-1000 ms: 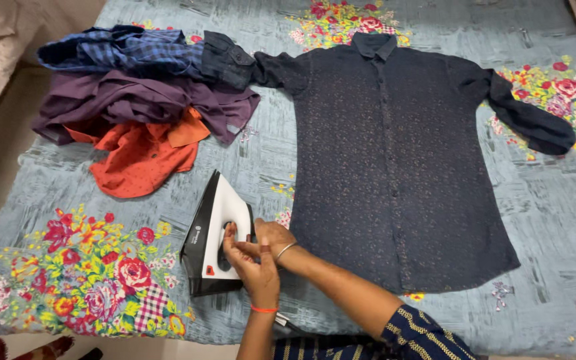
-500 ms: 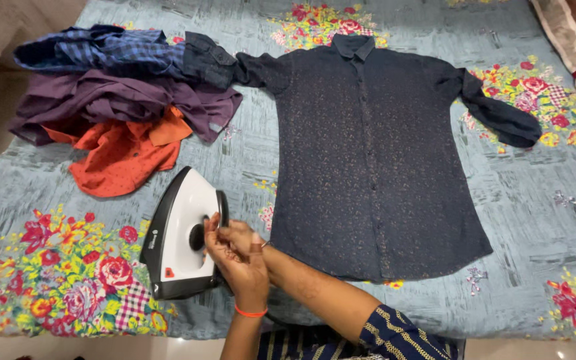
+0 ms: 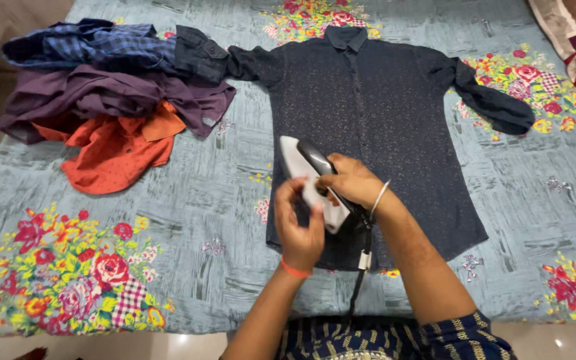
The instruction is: The person irons a dark patterned long-sleeved shirt on a bed. They repeatedly smooth the fabric, use a white iron to press the body and sleeves, and flip the shirt to iron both sides.
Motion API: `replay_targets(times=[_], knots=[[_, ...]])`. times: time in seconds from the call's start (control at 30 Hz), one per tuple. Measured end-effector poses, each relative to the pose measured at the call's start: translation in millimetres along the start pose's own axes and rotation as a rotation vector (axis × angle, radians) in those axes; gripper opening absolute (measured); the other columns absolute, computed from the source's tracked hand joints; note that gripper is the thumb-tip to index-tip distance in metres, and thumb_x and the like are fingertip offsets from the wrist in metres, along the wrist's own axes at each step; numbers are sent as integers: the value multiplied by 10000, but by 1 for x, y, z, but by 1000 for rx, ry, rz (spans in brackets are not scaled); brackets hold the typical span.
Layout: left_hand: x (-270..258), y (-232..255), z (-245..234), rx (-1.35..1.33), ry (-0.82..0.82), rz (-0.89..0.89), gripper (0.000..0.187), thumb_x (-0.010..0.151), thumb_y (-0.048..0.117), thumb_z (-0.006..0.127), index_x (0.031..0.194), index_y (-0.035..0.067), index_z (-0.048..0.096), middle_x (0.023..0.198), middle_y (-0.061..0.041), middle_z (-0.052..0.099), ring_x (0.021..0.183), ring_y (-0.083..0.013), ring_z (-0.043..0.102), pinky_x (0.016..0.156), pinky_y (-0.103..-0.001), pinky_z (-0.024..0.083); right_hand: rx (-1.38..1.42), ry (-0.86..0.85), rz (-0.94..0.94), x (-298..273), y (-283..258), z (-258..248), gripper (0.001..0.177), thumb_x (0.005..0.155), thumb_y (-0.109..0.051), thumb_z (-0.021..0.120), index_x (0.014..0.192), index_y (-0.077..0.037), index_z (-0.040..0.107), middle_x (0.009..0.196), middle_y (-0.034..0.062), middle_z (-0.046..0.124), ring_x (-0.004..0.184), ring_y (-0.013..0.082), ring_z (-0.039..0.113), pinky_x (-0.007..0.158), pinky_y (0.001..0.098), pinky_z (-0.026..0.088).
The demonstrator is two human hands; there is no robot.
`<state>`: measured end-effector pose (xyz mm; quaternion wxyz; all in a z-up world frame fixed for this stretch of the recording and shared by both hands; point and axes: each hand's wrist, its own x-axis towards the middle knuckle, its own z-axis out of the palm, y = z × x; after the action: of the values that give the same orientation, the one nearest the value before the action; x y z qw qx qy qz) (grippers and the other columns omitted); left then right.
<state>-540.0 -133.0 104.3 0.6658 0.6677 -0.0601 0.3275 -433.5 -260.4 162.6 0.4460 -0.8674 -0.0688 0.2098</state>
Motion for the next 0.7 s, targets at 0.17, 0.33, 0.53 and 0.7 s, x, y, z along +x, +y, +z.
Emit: replay_targets(times=[0.17,0.33,0.53,0.7], knots=[[35,-84,39,247,20,1,544,939,110,627,1447,-8,473,1497,-198,536,1424,-351,495,1213,-474,372,-586,221,13,37,35,-3,473,883,-294,738,1130,57,539,905,285,725,797,381,724,717,445,571],[34,-121,46,761,-235,-121,689,889,205,655,1514,23,427,1588,-219,413,1515,-417,273,1202,-641,121,-375,245,254,93,44,-24,476,932,-293,649,1196,68,488,1005,298,704,824,409,766,734,468,642],[34,-117,48,998,-445,-215,777,836,301,685,1518,69,392,1604,-249,283,1512,-460,163,1196,-657,58,-440,332,195,194,45,-66,569,900,-299,725,1217,113,494,987,331,711,908,411,734,838,457,588],[44,-108,52,1044,-510,-215,792,839,398,675,1516,110,380,1597,-298,217,1497,-485,118,1162,-683,39,-341,304,338,277,40,-102,548,885,-239,678,1274,93,482,1037,299,739,916,365,792,842,437,611]])
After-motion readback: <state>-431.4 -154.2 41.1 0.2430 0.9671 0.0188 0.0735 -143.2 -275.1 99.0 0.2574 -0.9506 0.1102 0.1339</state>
